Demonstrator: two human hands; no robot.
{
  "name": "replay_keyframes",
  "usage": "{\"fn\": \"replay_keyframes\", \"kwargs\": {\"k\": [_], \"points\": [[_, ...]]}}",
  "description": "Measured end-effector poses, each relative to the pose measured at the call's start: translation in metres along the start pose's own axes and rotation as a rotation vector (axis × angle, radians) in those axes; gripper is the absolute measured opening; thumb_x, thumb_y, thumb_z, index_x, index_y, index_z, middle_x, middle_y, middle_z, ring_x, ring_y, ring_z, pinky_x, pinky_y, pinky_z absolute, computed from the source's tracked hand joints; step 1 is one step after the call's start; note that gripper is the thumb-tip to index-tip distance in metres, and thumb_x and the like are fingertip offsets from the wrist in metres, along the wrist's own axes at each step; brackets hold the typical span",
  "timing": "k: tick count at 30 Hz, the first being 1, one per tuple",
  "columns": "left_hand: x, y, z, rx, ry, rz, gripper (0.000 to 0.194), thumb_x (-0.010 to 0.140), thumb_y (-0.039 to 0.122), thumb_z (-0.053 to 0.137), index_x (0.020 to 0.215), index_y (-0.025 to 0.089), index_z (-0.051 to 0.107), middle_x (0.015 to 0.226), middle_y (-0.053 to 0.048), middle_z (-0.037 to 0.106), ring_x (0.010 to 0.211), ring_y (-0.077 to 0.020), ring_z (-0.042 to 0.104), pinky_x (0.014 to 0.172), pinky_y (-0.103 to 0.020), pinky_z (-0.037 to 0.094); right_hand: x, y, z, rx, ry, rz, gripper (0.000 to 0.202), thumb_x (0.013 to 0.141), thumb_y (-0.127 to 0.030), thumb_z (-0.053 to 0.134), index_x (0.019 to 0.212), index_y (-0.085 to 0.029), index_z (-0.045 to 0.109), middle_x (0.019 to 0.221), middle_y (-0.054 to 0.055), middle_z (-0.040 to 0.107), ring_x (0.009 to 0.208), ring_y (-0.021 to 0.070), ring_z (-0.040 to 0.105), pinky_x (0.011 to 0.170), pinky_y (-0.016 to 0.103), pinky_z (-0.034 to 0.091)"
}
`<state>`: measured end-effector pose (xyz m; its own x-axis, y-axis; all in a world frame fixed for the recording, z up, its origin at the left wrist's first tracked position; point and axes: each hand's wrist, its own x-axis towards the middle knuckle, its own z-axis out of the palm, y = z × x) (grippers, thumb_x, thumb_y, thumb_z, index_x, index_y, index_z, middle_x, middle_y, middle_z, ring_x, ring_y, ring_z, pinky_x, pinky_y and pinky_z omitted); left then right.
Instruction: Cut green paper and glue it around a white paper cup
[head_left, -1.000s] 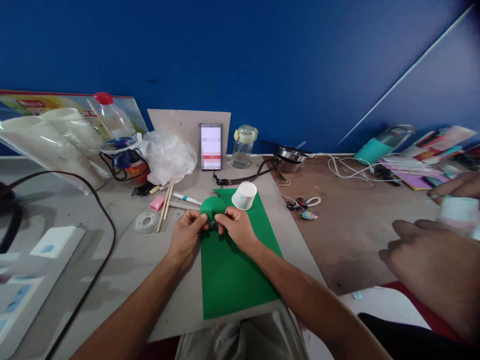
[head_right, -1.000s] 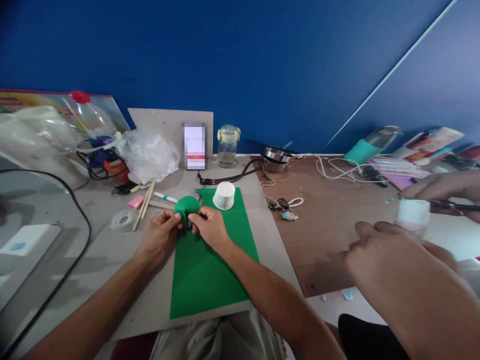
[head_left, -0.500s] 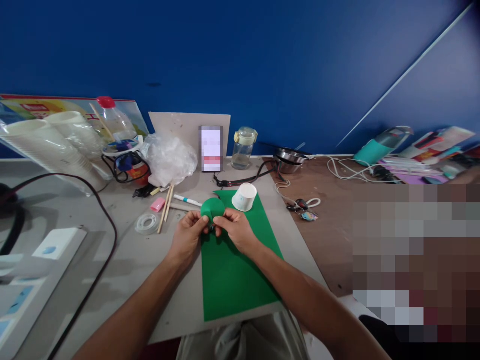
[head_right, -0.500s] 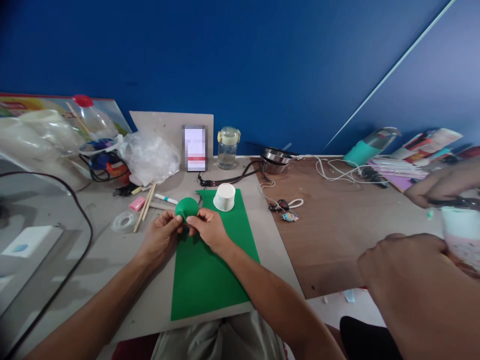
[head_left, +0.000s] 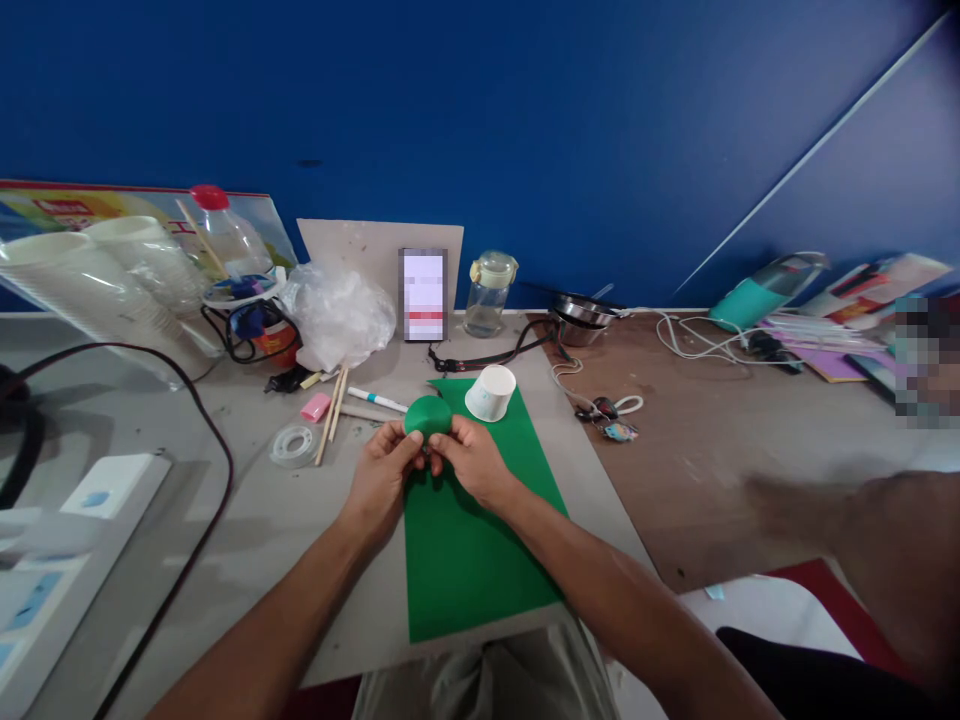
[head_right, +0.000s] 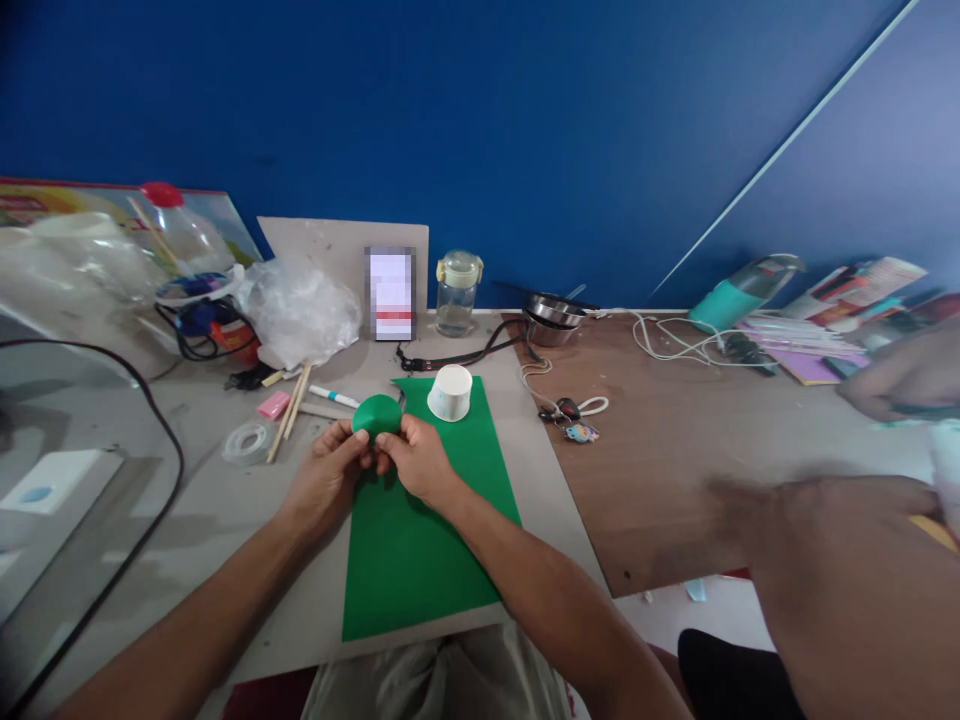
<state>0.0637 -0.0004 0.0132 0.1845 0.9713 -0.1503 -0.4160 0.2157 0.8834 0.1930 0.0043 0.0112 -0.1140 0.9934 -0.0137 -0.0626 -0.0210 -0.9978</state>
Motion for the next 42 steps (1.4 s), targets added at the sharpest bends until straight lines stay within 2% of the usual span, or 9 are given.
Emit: {"fn": "replay_keyframes", "kwargs": {"k": [3, 8, 14, 18, 26, 33, 37, 42], "points": [[0.0, 0.001, 0.0, -0.036, -0.031, 0.002, 0.011, 0.08, 0.026, 0.066, 0.079, 0.017, 0.059, 0.056, 0.004, 0.055, 0.053, -0.0107, 0.056, 0.053, -0.022, 0.038, 0.0, -0.002, 0.0, 0.005, -0.02, -0.003, 0.016, 0.078, -0.029, 0.053, 0.066, -0.018, 0.052, 0.051, -0.003, 0.057, 0.048, 0.0107, 0.052, 0.054, 0.024, 0.042], [0.003, -0.002, -0.004, -0.026, -0.025, -0.027, 0.012, 0.075, 0.024, 0.07, 0.076, 0.015, 0.062, 0.054, 0.004, 0.055, 0.052, -0.0105, 0.055, 0.054, -0.023, 0.037, -0.001, -0.003, 0.0, 0.043, -0.015, 0.012, 0.016, 0.079, -0.03, 0.052, 0.067, -0.019, 0.052, 0.05, -0.002, 0.058, 0.049, 0.0122, 0.055, 0.054, 0.025, 0.043], [0.004, 0.002, -0.001, -0.025, -0.047, -0.027, 0.021, 0.073, 0.024, 0.071, 0.062, 0.015, 0.056, 0.054, 0.001, 0.058, 0.051, -0.0123, 0.056, 0.053, -0.025, 0.038, -0.002, 0.0, 0.0, 0.042, -0.017, 0.005, 0.017, 0.08, -0.029, 0.054, 0.067, -0.018, 0.052, 0.053, -0.001, 0.061, 0.05, 0.0119, 0.057, 0.054, 0.024, 0.045], [0.004, 0.0, -0.001, -0.01, -0.016, -0.024, 0.02, 0.072, 0.025, 0.072, 0.065, 0.016, 0.055, 0.053, 0.002, 0.057, 0.048, -0.0116, 0.054, 0.052, -0.025, 0.037, -0.002, 0.0, 0.0, 0.044, -0.023, -0.002, 0.016, 0.08, -0.028, 0.054, 0.067, -0.017, 0.053, 0.052, -0.001, 0.062, 0.049, 0.012, 0.058, 0.053, 0.024, 0.045], [0.002, 0.0, 0.0, -0.051, -0.044, -0.01, 0.019, 0.073, 0.026, 0.072, 0.069, 0.017, 0.055, 0.051, 0.005, 0.052, 0.048, -0.0113, 0.053, 0.05, -0.023, 0.036, -0.002, 0.003, 0.002, 0.026, -0.011, 0.013, 0.017, 0.078, -0.029, 0.055, 0.065, -0.018, 0.052, 0.052, -0.001, 0.062, 0.049, 0.012, 0.058, 0.053, 0.024, 0.045], [0.005, 0.007, -0.002, -0.162, -0.137, -0.096, 0.017, 0.073, 0.027, 0.072, 0.07, 0.015, 0.06, 0.057, 0.001, 0.058, 0.055, -0.0147, 0.06, 0.057, -0.026, 0.044, -0.001, -0.005, 0.001, 0.196, -0.047, 0.036, 0.017, 0.075, -0.032, 0.059, 0.069, -0.018, 0.054, 0.049, -0.004, 0.058, 0.043, 0.0094, 0.052, 0.051, 0.023, 0.042], [0.005, 0.01, -0.002, -0.177, -0.111, -0.133, 0.016, 0.069, 0.022, 0.075, 0.068, 0.014, 0.061, 0.054, 0.001, 0.057, 0.052, -0.0143, 0.059, 0.055, -0.026, 0.045, -0.001, -0.003, 0.001, 0.186, -0.058, 0.075, 0.018, 0.073, -0.031, 0.063, 0.065, -0.017, 0.055, 0.051, -0.003, 0.059, 0.045, 0.0089, 0.052, 0.053, 0.023, 0.042], [0.005, 0.012, -0.001, -0.197, -0.068, -0.158, 0.017, 0.066, 0.021, 0.077, 0.064, 0.014, 0.061, 0.052, 0.002, 0.055, 0.05, -0.0117, 0.055, 0.054, -0.024, 0.045, -0.001, -0.001, -0.002, 0.285, -0.115, 0.137, 0.022, 0.072, -0.036, 0.067, 0.071, -0.016, 0.058, 0.052, -0.002, 0.061, 0.048, 0.01, 0.054, 0.055, 0.024, 0.043]]}}
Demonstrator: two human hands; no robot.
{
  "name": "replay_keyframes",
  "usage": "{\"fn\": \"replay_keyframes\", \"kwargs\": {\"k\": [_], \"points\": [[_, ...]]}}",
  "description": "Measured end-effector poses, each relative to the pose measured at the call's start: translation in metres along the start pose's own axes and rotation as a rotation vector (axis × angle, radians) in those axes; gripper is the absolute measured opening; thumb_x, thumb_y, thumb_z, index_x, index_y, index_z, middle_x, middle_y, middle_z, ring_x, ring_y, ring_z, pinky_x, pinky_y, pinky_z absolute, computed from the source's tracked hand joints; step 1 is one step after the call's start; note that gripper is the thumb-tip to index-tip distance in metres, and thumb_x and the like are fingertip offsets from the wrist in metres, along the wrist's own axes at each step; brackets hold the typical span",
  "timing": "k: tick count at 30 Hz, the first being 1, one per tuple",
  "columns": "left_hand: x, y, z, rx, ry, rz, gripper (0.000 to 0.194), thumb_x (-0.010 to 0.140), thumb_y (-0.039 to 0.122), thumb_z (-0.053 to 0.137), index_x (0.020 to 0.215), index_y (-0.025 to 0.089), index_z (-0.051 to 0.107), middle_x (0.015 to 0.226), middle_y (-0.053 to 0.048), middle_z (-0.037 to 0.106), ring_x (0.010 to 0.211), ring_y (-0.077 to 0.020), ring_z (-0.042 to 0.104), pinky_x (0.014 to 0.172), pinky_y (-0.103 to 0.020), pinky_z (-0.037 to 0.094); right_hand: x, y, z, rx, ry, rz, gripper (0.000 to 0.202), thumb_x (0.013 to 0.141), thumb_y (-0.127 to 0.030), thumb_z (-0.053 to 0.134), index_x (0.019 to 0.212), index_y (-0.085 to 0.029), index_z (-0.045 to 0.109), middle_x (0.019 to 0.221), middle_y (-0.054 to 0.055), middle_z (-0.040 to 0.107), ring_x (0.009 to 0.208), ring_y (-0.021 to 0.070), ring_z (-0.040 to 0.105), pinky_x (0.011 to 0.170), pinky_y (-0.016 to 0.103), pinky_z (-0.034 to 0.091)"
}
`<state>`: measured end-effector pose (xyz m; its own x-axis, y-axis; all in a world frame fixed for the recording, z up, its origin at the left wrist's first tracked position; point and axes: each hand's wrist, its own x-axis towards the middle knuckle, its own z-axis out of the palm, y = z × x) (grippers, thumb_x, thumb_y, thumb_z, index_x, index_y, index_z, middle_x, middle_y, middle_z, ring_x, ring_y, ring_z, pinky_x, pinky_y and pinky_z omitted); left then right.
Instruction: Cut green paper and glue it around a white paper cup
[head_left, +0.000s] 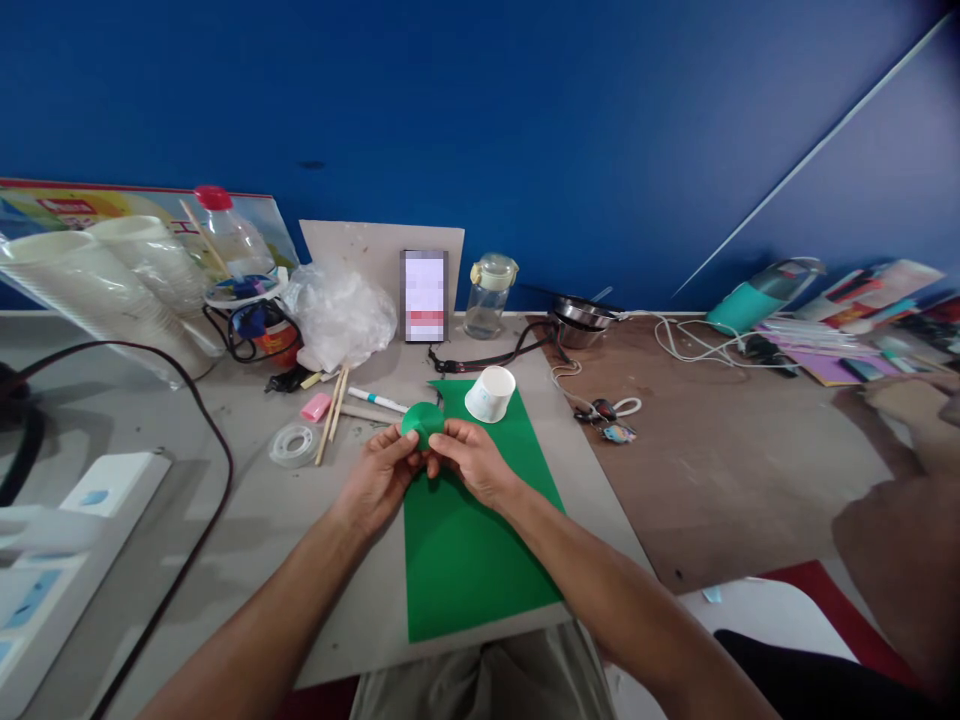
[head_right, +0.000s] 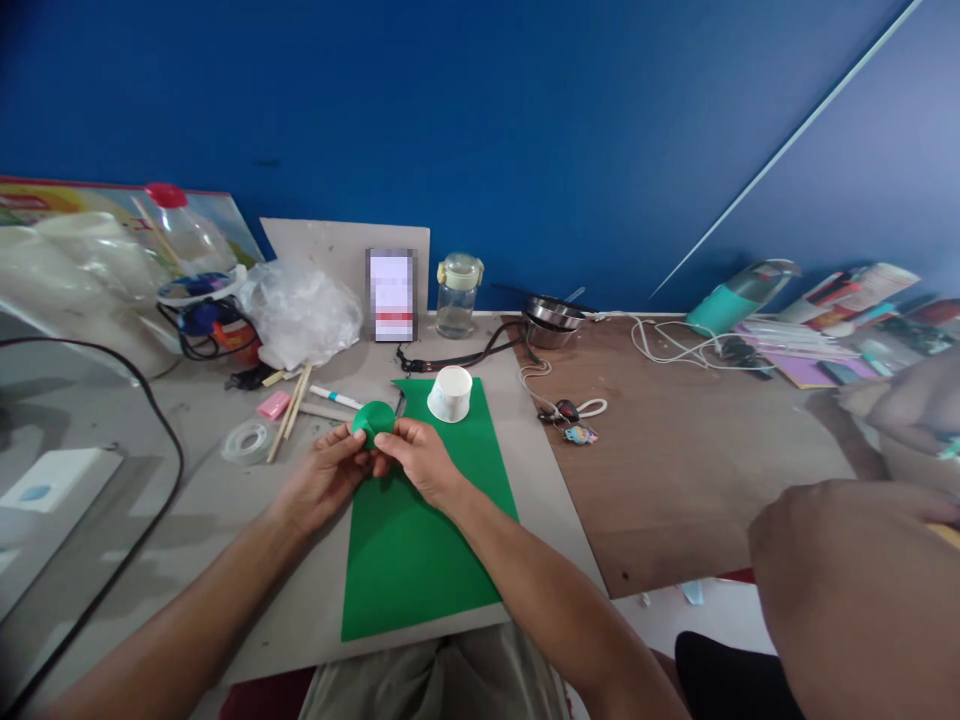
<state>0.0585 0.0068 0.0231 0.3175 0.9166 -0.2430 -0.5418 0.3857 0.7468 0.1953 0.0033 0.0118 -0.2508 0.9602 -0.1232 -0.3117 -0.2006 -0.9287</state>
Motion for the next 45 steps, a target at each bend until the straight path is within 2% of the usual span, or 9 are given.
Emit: {"fn": "replay_keyframes", "kwargs": {"k": [6, 11, 16, 21, 29, 35, 45], "points": [[0.0019, 0.0003, -0.0025, -0.057, 0.049, 0.007, 0.015, 0.065, 0.016, 0.078, 0.066, 0.013, 0.063, 0.055, 0.002, 0.055, 0.05, -0.008, 0.05, 0.055, -0.022, 0.046, -0.0018, -0.0052, -0.0023, 0.093, -0.013, 0.053, 0.034, 0.071, -0.048, 0.068, 0.071, -0.016, 0.056, 0.053, -0.001, 0.062, 0.049, 0.011, 0.056, 0.056, 0.024, 0.043], [0.0012, 0.0003, -0.0016, -0.029, 0.069, 0.02, 0.019, 0.062, 0.018, 0.08, 0.066, 0.013, 0.062, 0.054, 0.003, 0.054, 0.049, -0.0076, 0.049, 0.054, -0.021, 0.045, -0.0008, -0.0037, -0.0013, 0.066, -0.012, 0.029, 0.032, 0.069, -0.042, 0.071, 0.078, -0.015, 0.058, 0.056, -0.002, 0.062, 0.05, 0.0104, 0.056, 0.057, 0.025, 0.045], [-0.0008, 0.0001, 0.0029, 0.041, 0.031, 0.03, 0.02, 0.065, 0.024, 0.078, 0.066, 0.014, 0.061, 0.053, 0.002, 0.054, 0.05, -0.0109, 0.054, 0.053, -0.023, 0.044, 0.0017, 0.0005, 0.0008, -0.011, 0.032, -0.006, 0.024, 0.066, -0.033, 0.072, 0.074, -0.016, 0.058, 0.058, -0.003, 0.063, 0.048, 0.009, 0.054, 0.053, 0.023, 0.043], [-0.0001, -0.0008, 0.0032, 0.045, 0.067, 0.023, 0.02, 0.063, 0.022, 0.079, 0.064, 0.013, 0.061, 0.052, 0.002, 0.055, 0.049, -0.0089, 0.052, 0.052, -0.021, 0.042, 0.0013, 0.0007, 0.0013, -0.103, 0.084, -0.041, 0.013, 0.071, -0.027, 0.063, 0.068, -0.017, 0.056, 0.048, -0.005, 0.058, 0.046, 0.0087, 0.052, 0.053, 0.022, 0.041], [0.0004, 0.0005, -0.0001, -0.022, 0.098, 0.001, 0.02, 0.066, 0.025, 0.077, 0.062, 0.014, 0.06, 0.051, 0.003, 0.053, 0.051, -0.0091, 0.05, 0.057, -0.023, 0.046, -0.0009, -0.0014, -0.0007, -0.165, 0.106, -0.084, 0.014, 0.078, -0.028, 0.055, 0.067, -0.018, 0.054, 0.047, -0.005, 0.056, 0.045, 0.0088, 0.049, 0.054, 0.023, 0.04], [-0.0002, 0.0001, -0.0006, -0.005, 0.066, -0.002, 0.02, 0.067, 0.024, 0.077, 0.062, 0.014, 0.061, 0.054, 0.002, 0.053, 0.054, -0.0084, 0.05, 0.059, -0.021, 0.046, -0.0001, -0.0015, -0.0005, -0.1, 0.127, -0.051, 0.018, 0.078, -0.028, 0.056, 0.064, -0.019, 0.049, 0.044, -0.005, 0.055, 0.043, 0.009, 0.05, 0.053, 0.023, 0.04], [0.0014, -0.0027, -0.0047, -0.011, 0.036, -0.017, 0.015, 0.069, 0.02, 0.076, 0.065, 0.013, 0.064, 0.055, 0.002, 0.055, 0.052, -0.0067, 0.05, 0.057, -0.018, 0.045, 0.0013, 0.0002, -0.0021, -0.057, 0.117, -0.04, 0.02, 0.077, -0.03, 0.057, 0.063, -0.018, 0.049, 0.044, -0.005, 0.055, 0.041, 0.0087, 0.05, 0.05, 0.022, 0.038]]}}
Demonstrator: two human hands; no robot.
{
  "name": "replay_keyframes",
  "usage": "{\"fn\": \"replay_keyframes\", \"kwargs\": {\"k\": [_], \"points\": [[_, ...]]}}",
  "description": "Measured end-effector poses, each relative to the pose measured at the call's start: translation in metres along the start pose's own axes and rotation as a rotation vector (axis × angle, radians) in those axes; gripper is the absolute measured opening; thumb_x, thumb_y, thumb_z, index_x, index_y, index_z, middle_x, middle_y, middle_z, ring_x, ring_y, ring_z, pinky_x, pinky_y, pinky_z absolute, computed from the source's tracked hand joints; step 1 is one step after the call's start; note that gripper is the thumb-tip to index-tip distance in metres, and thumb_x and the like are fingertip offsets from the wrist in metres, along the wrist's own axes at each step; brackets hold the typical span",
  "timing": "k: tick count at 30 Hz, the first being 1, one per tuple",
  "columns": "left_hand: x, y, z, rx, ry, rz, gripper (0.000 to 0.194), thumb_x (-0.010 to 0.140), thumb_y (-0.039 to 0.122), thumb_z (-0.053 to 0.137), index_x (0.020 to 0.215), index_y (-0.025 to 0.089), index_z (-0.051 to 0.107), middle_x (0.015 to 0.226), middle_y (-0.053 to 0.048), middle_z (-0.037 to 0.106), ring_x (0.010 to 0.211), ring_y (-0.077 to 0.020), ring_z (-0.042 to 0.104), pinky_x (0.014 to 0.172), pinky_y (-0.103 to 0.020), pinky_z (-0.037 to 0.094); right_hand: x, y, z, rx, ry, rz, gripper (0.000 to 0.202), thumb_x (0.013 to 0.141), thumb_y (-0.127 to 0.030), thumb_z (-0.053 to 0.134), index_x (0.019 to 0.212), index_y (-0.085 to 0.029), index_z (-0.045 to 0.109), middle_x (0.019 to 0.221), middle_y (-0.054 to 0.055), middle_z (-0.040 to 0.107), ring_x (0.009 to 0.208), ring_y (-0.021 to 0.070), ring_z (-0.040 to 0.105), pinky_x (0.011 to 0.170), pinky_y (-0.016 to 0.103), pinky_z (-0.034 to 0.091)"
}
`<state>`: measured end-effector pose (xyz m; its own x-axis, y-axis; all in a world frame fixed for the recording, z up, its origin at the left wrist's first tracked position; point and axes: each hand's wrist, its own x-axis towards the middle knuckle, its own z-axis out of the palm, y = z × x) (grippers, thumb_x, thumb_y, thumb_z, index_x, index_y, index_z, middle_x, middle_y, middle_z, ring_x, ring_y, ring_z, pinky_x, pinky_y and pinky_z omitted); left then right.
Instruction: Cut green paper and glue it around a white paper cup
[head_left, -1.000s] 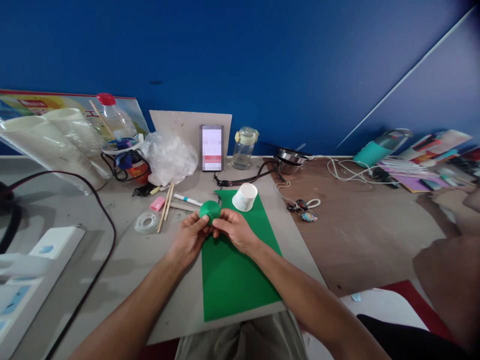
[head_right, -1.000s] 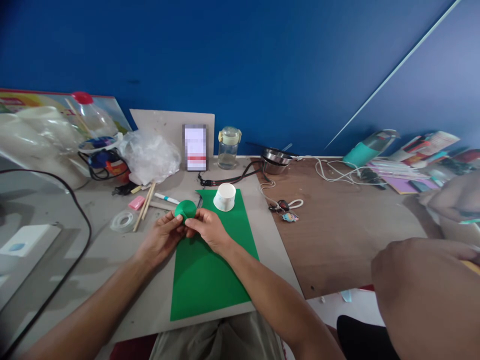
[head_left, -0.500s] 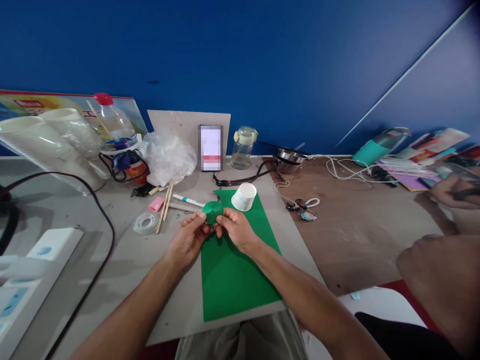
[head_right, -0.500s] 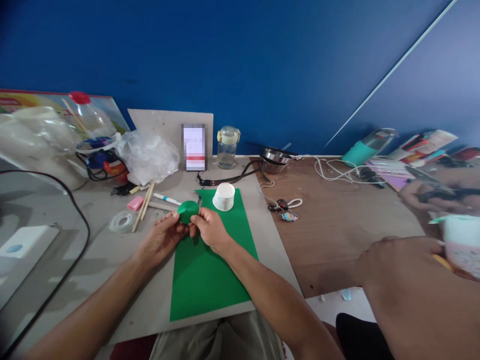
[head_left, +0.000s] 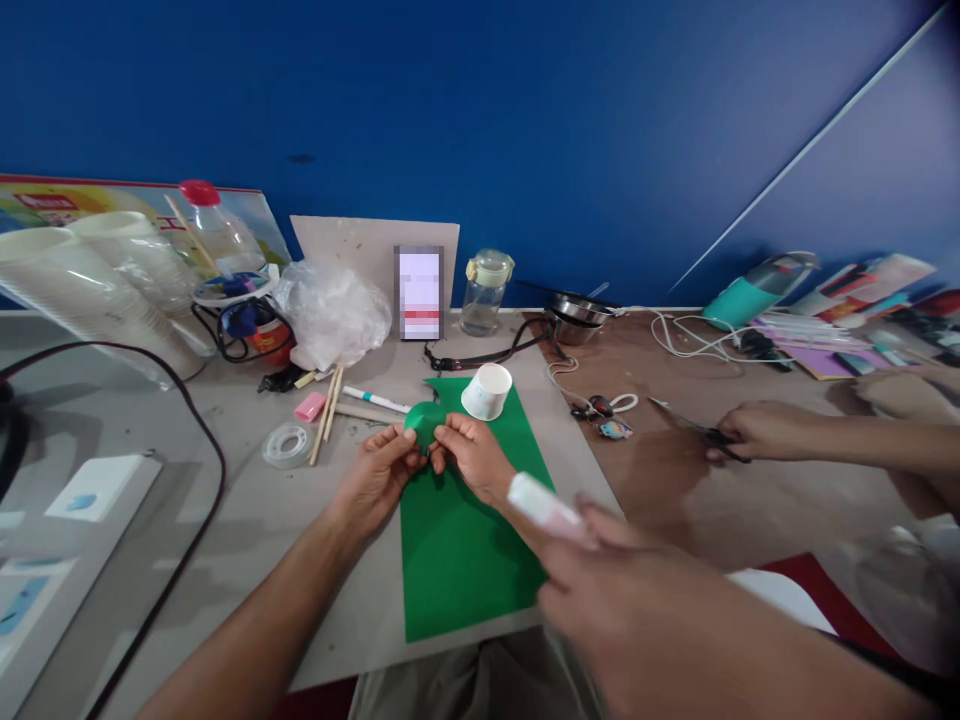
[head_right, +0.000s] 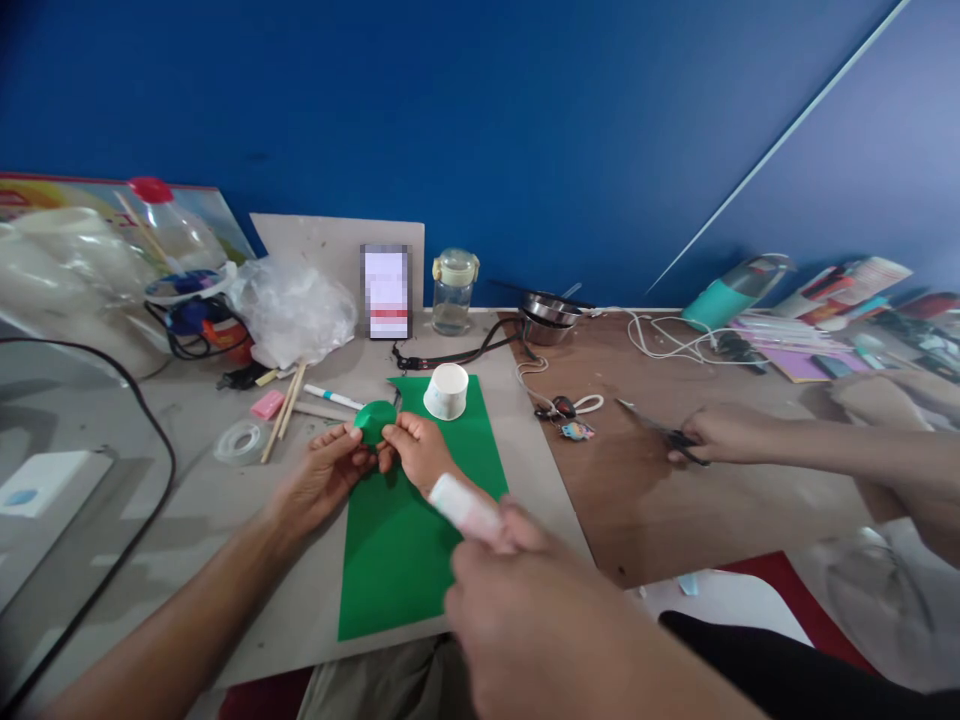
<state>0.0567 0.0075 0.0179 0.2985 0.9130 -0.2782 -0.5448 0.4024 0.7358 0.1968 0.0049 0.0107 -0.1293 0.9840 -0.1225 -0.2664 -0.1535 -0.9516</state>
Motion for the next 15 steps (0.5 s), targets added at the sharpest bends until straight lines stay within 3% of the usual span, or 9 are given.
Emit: {"fn": "replay_keyframes", "kwargs": {"k": [4, 7, 10, 12, 15], "points": [[0.0, 0.0, 0.0, 0.029, -0.013, 0.017, 0.016, 0.068, 0.021, 0.077, 0.067, 0.012, 0.064, 0.055, 0.002, 0.056, 0.053, -0.0074, 0.051, 0.057, -0.019, 0.045, -0.001, -0.003, 0.0, 0.0, -0.038, 0.037, 0.022, 0.076, -0.034, 0.059, 0.064, -0.019, 0.05, 0.047, -0.004, 0.056, 0.045, 0.0104, 0.052, 0.053, 0.024, 0.04], [0.0, 0.004, 0.0, 0.037, 0.038, 0.05, 0.018, 0.066, 0.022, 0.078, 0.066, 0.012, 0.064, 0.055, 0.002, 0.055, 0.052, -0.007, 0.05, 0.057, -0.02, 0.046, -0.001, -0.011, -0.005, -0.053, -0.05, 0.098, 0.023, 0.078, -0.041, 0.059, 0.07, -0.02, 0.055, 0.059, -0.001, 0.06, 0.048, 0.0123, 0.053, 0.052, 0.027, 0.041], [0.001, 0.009, 0.0, 0.006, 0.126, 0.119, 0.021, 0.062, 0.022, 0.081, 0.065, 0.013, 0.062, 0.055, 0.004, 0.054, 0.049, -0.0059, 0.048, 0.057, -0.02, 0.047, 0.0, -0.024, -0.017, -0.169, -0.039, 0.1, 0.024, 0.081, -0.045, 0.055, 0.076, -0.021, 0.059, 0.074, 0.002, 0.062, 0.048, 0.0105, 0.048, 0.049, 0.027, 0.036], [0.001, 0.013, 0.0, -0.003, 0.177, 0.162, 0.022, 0.059, 0.022, 0.082, 0.064, 0.014, 0.061, 0.054, 0.005, 0.053, 0.049, -0.0059, 0.047, 0.056, -0.02, 0.046, -0.001, -0.034, -0.027, -0.249, -0.048, 0.073, 0.027, 0.084, -0.045, 0.051, 0.076, -0.021, 0.059, 0.073, 0.001, 0.058, 0.048, 0.0096, 0.045, 0.049, 0.027, 0.033], [0.002, 0.014, 0.0, 0.019, 0.22, 0.218, 0.023, 0.059, 0.022, 0.082, 0.064, 0.014, 0.061, 0.056, 0.005, 0.052, 0.049, -0.0055, 0.046, 0.055, -0.019, 0.045, -0.008, -0.054, -0.042, -0.547, -0.19, 0.095, 0.031, 0.086, -0.046, 0.048, 0.071, -0.019, 0.055, 0.067, 0.0, 0.055, 0.05, 0.0099, 0.042, 0.049, 0.026, 0.031]]}}
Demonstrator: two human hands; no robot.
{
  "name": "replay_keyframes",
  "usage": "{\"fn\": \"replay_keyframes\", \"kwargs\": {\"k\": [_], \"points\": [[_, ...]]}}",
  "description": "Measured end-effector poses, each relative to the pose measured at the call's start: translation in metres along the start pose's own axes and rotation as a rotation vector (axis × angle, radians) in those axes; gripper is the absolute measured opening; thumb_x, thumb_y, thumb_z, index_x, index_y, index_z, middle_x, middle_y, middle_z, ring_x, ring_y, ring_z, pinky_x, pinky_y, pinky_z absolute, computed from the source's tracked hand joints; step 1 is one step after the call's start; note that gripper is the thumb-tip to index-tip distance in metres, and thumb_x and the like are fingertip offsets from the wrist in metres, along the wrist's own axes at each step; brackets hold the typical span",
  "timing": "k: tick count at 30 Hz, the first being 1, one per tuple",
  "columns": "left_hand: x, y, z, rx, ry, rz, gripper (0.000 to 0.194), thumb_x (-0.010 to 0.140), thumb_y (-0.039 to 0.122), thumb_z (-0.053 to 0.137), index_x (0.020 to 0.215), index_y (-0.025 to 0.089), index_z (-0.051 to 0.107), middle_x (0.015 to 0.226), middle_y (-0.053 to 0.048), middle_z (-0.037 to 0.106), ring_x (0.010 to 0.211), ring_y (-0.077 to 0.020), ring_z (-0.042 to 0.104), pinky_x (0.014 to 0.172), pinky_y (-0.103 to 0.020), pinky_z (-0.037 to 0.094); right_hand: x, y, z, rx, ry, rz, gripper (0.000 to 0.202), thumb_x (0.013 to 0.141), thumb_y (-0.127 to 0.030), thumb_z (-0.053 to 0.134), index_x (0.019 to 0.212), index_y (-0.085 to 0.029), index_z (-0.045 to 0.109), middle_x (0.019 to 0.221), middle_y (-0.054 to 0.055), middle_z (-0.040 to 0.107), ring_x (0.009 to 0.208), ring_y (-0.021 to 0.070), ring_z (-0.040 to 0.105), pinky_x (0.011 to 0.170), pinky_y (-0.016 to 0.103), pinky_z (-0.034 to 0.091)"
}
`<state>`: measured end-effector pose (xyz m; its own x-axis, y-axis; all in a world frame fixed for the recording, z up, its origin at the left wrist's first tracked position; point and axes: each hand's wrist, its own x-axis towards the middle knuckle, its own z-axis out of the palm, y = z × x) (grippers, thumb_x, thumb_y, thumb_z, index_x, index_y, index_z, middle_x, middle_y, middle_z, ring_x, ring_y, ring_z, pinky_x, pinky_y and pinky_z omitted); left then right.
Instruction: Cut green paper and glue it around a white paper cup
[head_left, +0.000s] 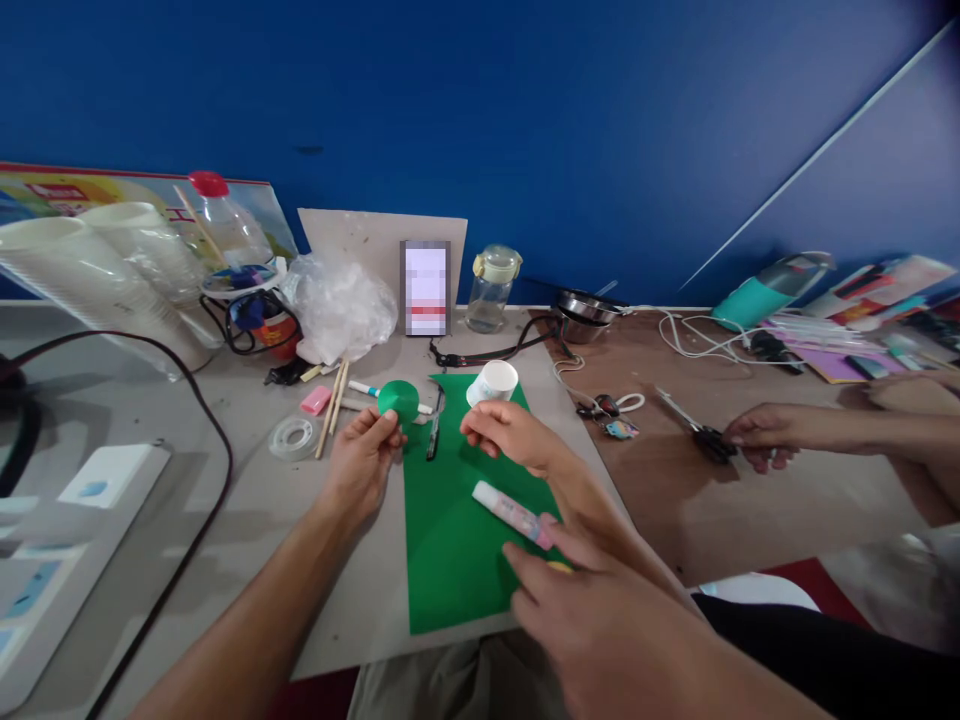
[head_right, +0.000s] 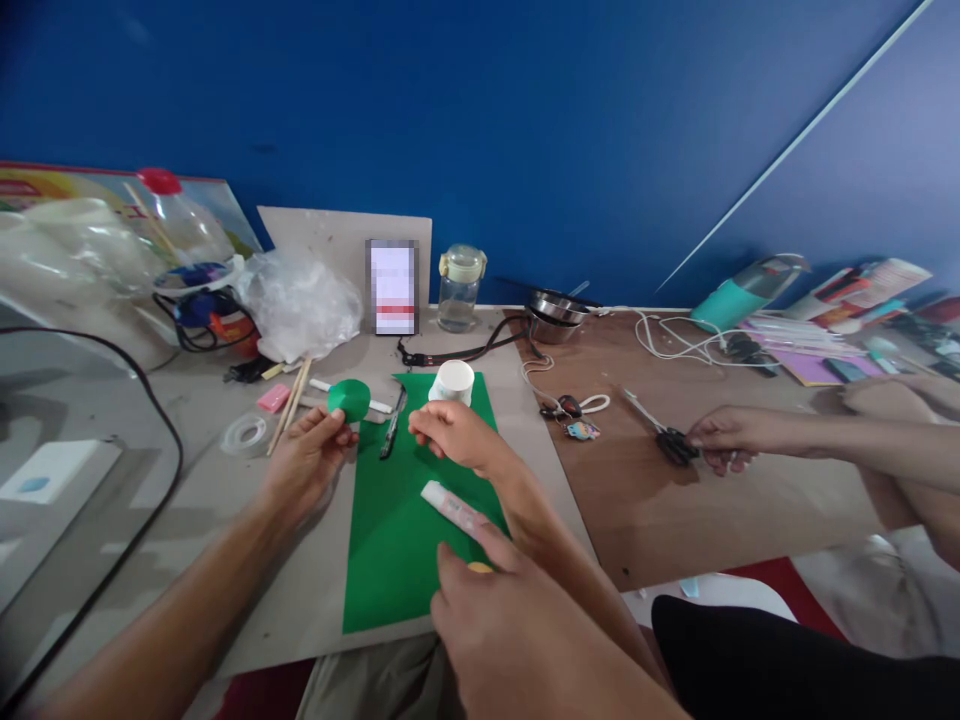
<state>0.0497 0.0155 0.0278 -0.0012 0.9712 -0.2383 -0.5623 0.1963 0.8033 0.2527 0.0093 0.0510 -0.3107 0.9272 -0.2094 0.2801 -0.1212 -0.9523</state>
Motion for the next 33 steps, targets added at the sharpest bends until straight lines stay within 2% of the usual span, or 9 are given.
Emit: {"fn": "replay_keyframes", "kwargs": {"k": [5, 10, 14, 19, 23, 25, 27, 29, 33], "points": [[0.0, -0.004, -0.001, 0.048, -0.016, 0.014, 0.023, 0.06, 0.024, 0.081, 0.064, 0.014, 0.06, 0.054, 0.005, 0.051, 0.051, -0.0062, 0.046, 0.058, -0.02, 0.045, -0.027, -0.018, -0.026, -0.659, -0.121, 0.07, 0.032, 0.076, -0.05, 0.061, 0.076, -0.019, 0.058, 0.073, 0.0, 0.061, 0.065, 0.0137, 0.051, 0.055, 0.025, 0.032], [0.002, -0.005, -0.001, 0.079, -0.022, 0.029, 0.023, 0.059, 0.026, 0.081, 0.07, 0.015, 0.063, 0.06, 0.004, 0.055, 0.052, -0.0066, 0.047, 0.057, -0.021, 0.044, -0.038, -0.023, -0.03, -0.997, -0.162, 0.158, 0.041, 0.067, -0.056, 0.067, 0.086, -0.021, 0.061, 0.088, 0.003, 0.066, 0.077, 0.0195, 0.057, 0.057, 0.025, 0.03], [0.002, -0.003, -0.001, 0.117, -0.014, 0.056, 0.023, 0.059, 0.027, 0.081, 0.068, 0.016, 0.063, 0.06, 0.005, 0.054, 0.052, -0.0068, 0.046, 0.058, -0.022, 0.043, -0.036, -0.026, -0.02, -1.119, -0.226, 0.238, 0.037, 0.063, -0.052, 0.07, 0.078, -0.019, 0.063, 0.083, 0.006, 0.068, 0.074, 0.0221, 0.061, 0.052, 0.026, 0.028], [0.0, 0.0, 0.0, 0.178, -0.04, 0.089, 0.018, 0.064, 0.027, 0.077, 0.067, 0.015, 0.063, 0.058, 0.004, 0.053, 0.054, -0.0072, 0.047, 0.059, -0.022, 0.042, -0.034, -0.03, -0.011, -1.156, -0.323, 0.297, 0.02, 0.07, -0.038, 0.065, 0.067, -0.018, 0.064, 0.069, 0.006, 0.067, 0.063, 0.0203, 0.061, 0.05, 0.027, 0.028], [0.0, 0.002, -0.001, 0.165, -0.052, 0.088, 0.018, 0.064, 0.027, 0.077, 0.07, 0.016, 0.065, 0.06, 0.003, 0.056, 0.056, -0.0083, 0.049, 0.057, -0.022, 0.04, -0.035, -0.028, -0.024, -1.024, -0.245, 0.132, 0.019, 0.079, -0.035, 0.056, 0.078, -0.018, 0.065, 0.08, 0.005, 0.068, 0.072, 0.0181, 0.061, 0.057, 0.025, 0.034], [0.0, 0.003, -0.001, 0.167, -0.077, 0.075, 0.019, 0.063, 0.028, 0.077, 0.071, 0.016, 0.065, 0.061, 0.002, 0.057, 0.055, -0.0084, 0.05, 0.056, -0.022, 0.04, -0.036, -0.028, -0.03, -0.943, -0.21, 0.065, 0.028, 0.078, -0.042, 0.059, 0.092, -0.019, 0.064, 0.093, 0.005, 0.068, 0.082, 0.0182, 0.061, 0.063, 0.024, 0.038], [0.001, 0.003, 0.0, 0.181, -0.092, 0.065, 0.02, 0.062, 0.028, 0.078, 0.073, 0.015, 0.066, 0.062, 0.002, 0.058, 0.054, -0.0083, 0.049, 0.055, -0.022, 0.039, -0.037, -0.027, -0.029, -0.936, -0.249, 0.104, 0.047, 0.07, -0.054, 0.065, 0.101, -0.02, 0.062, 0.1, 0.005, 0.067, 0.086, 0.0196, 0.061, 0.065, 0.024, 0.039], [0.001, 0.003, 0.0, 0.199, -0.085, 0.06, 0.021, 0.062, 0.027, 0.078, 0.073, 0.015, 0.066, 0.062, 0.002, 0.058, 0.053, -0.0078, 0.049, 0.054, -0.022, 0.038, -0.038, -0.027, -0.021, -1.014, -0.31, 0.173, 0.053, 0.063, -0.057, 0.07, 0.1, -0.019, 0.063, 0.1, 0.007, 0.068, 0.083, 0.0213, 0.063, 0.062, 0.025, 0.039], [0.001, 0.004, 0.001, 0.222, -0.052, 0.054, 0.019, 0.063, 0.027, 0.077, 0.072, 0.015, 0.065, 0.06, 0.003, 0.056, 0.052, -0.0074, 0.048, 0.055, -0.022, 0.039, -0.035, -0.027, -0.002, -1.201, -0.362, 0.184, 0.027, 0.068, -0.04, 0.069, 0.078, -0.015, 0.066, 0.087, 0.01, 0.07, 0.077, 0.0245, 0.066, 0.055, 0.026, 0.035]]}}
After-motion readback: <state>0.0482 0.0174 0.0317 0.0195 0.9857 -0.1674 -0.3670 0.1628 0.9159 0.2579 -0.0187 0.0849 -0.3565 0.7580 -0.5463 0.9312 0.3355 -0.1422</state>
